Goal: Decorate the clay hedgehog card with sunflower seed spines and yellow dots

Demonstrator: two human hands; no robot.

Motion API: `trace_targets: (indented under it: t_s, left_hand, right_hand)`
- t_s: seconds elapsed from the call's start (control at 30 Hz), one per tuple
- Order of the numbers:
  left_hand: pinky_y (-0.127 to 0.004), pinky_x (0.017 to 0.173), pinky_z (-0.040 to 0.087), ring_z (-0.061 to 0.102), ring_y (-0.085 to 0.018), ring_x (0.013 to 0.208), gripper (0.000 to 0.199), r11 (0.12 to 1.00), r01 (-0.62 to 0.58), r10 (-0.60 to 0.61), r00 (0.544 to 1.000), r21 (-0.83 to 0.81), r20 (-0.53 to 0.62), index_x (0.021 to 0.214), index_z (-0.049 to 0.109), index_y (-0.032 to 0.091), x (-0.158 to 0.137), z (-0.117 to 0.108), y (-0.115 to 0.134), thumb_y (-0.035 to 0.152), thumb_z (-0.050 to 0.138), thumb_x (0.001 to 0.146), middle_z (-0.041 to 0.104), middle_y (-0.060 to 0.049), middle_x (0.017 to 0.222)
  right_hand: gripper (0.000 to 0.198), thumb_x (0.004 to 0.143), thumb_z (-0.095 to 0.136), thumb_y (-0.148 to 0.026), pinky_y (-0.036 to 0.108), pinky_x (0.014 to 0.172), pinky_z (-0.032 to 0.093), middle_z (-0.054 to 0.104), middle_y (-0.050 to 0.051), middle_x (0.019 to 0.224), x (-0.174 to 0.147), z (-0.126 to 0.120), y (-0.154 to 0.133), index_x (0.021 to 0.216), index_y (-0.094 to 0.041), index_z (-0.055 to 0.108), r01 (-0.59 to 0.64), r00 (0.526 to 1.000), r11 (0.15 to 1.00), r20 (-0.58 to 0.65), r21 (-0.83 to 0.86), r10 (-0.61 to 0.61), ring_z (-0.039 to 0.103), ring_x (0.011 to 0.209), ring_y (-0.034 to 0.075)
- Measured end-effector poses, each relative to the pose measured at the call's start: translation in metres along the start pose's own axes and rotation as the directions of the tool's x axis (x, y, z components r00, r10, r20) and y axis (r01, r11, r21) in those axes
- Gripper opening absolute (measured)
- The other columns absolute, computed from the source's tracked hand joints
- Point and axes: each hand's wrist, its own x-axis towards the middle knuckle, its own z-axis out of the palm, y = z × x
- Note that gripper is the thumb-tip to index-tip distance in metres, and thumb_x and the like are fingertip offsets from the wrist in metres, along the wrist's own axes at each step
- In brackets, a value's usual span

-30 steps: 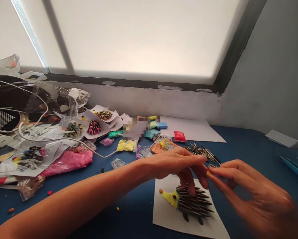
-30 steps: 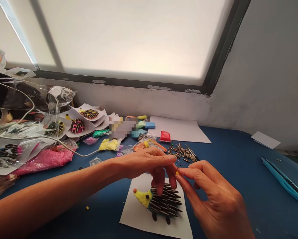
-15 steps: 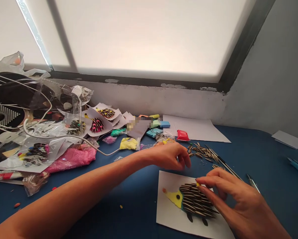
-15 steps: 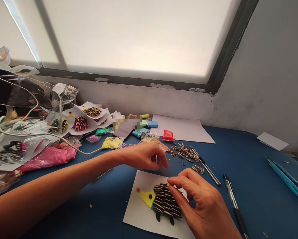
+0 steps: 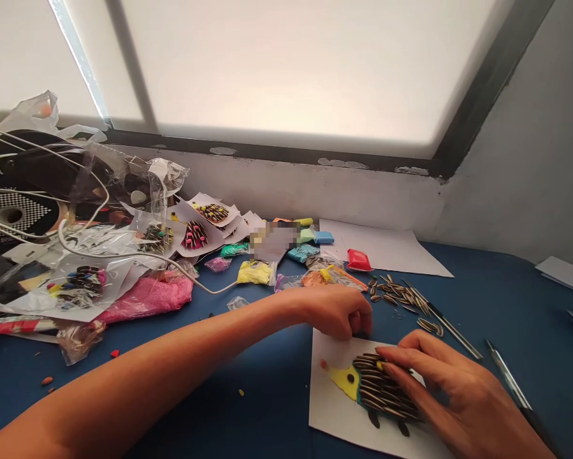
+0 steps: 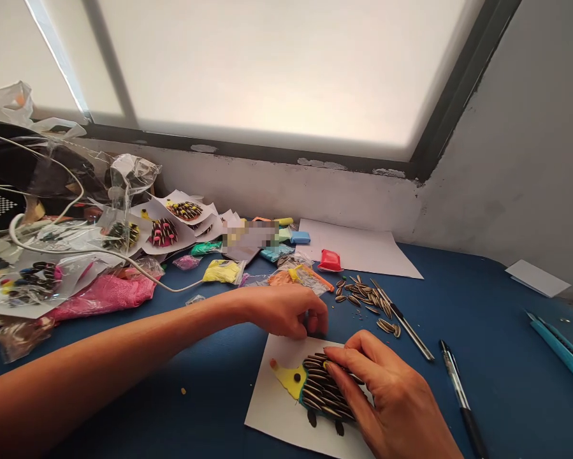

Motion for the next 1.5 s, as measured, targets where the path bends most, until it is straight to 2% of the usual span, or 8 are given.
trace_targets:
  t_s: [0.27, 0.4, 0.57, 0.7, 0.83, 1.1, 1.33, 1.5]
  left_hand:
    - [-0.021, 0.058, 0.042, 0.061, -0.014, 0.077, 0.042, 1.0, 0.019, -0.018, 1.0, -0.005, 0.007, 0.099, 0.068, 0.017, -0.001, 0.0, 0.003, 0.003, 0.056, 0.062, 0.069, -0.001, 0.092]
    - [-0.021, 0.059, 0.042, 0.06, -0.014, 0.075, 0.04, 1.0, 0.005, -0.005, 1.0, -0.02, -0.004, 0.1, 0.068, 0.017, -0.001, 0.0, 0.003, 0.003, 0.056, 0.064, 0.069, -0.001, 0.091]
    - [-0.024, 0.071, 0.045, 0.063, -0.016, 0.083, 0.031, 0.998, -0.062, 0.055, 0.95, -0.013, -0.307, 0.1, 0.069, 0.015, 0.0, -0.006, 0.0, 0.007, 0.052, 0.076, 0.07, -0.005, 0.093]
    - [-0.032, 0.091, 0.043, 0.058, -0.023, 0.106, 0.035, 0.967, 0.158, -0.03, 0.849, 0.2, -0.528, 0.109, 0.067, 0.014, -0.001, -0.011, -0.017, 0.007, 0.05, 0.079, 0.066, -0.011, 0.111]
    - [-0.034, 0.096, 0.042, 0.055, -0.025, 0.11, 0.04, 0.919, 0.201, -0.022, 0.886, 0.339, -0.464, 0.118, 0.063, 0.016, 0.002, -0.009, -0.035, 0.013, 0.054, 0.08, 0.062, -0.011, 0.117]
    - [-0.031, 0.086, 0.045, 0.057, -0.021, 0.097, 0.032, 0.9, 0.208, 0.027, 0.85, 0.383, -0.526, 0.102, 0.073, 0.019, 0.007, -0.001, -0.035, 0.011, 0.045, 0.087, 0.064, -0.008, 0.1]
    - [-0.03, 0.087, 0.044, 0.058, -0.02, 0.1, 0.023, 0.921, 0.084, 0.169, 0.793, 0.38, -0.586, 0.098, 0.073, 0.02, 0.006, -0.002, -0.013, 0.018, 0.051, 0.092, 0.066, -0.007, 0.101]
    - [-0.029, 0.079, 0.045, 0.061, -0.019, 0.092, 0.022, 0.933, 0.008, 0.192, 0.836, 0.361, -0.514, 0.093, 0.07, 0.017, 0.004, -0.002, 0.002, 0.018, 0.048, 0.093, 0.069, -0.006, 0.099]
  right_hand:
    - [0.025, 0.093, 0.053, -0.04, 0.02, 0.058, 0.053, 0.065, 0.003, 0.082, 0.0, -0.001, -0.001, 0.093, -0.027, 0.075, 0.048, 0.998, 0.998, -0.035, -0.029, -0.049, 0.066, 0.066, 0.014]
    - [0.025, 0.094, 0.052, -0.037, 0.021, 0.063, 0.054, 0.068, 0.004, 0.091, -0.001, -0.001, 0.002, 0.105, -0.027, 0.072, 0.036, 0.992, 0.999, -0.12, -0.034, -0.04, 0.068, 0.074, 0.015]
    - [0.025, 0.09, 0.053, -0.042, 0.024, 0.064, 0.056, 0.074, 0.004, 0.089, 0.001, -0.007, 0.002, 0.092, -0.027, 0.072, -0.051, 0.96, 0.999, -0.273, 0.015, 0.053, 0.072, 0.079, 0.02]
    - [0.033, 0.088, 0.051, -0.05, 0.024, 0.045, 0.049, 0.067, -0.001, 0.059, 0.003, -0.014, -0.004, 0.07, -0.027, 0.065, -0.194, 0.946, 0.98, -0.257, 0.047, 0.199, 0.062, 0.047, 0.016]
    - [0.042, 0.085, 0.047, -0.057, 0.023, 0.037, 0.041, 0.054, -0.003, 0.045, 0.004, -0.016, -0.006, 0.059, -0.026, 0.058, -0.279, 0.927, 0.957, -0.239, 0.073, 0.289, 0.05, 0.037, 0.013]
    - [0.039, 0.073, 0.058, -0.061, 0.028, 0.059, 0.054, 0.074, 0.005, 0.079, 0.011, -0.01, 0.002, 0.078, -0.025, 0.071, -0.407, 0.862, 0.881, -0.216, 0.242, 0.458, 0.069, 0.068, 0.022]
    - [0.04, 0.078, 0.056, -0.06, 0.026, 0.049, 0.046, 0.065, 0.001, 0.064, 0.028, -0.021, -0.004, 0.082, -0.023, 0.071, -0.341, 0.89, 0.896, -0.208, 0.286, 0.405, 0.057, 0.056, 0.017]
    - [0.031, 0.08, 0.059, -0.054, 0.028, 0.052, 0.044, 0.066, 0.001, 0.068, 0.04, -0.032, -0.008, 0.083, -0.025, 0.071, -0.253, 0.942, 0.959, -0.195, 0.125, 0.274, 0.056, 0.056, 0.016]
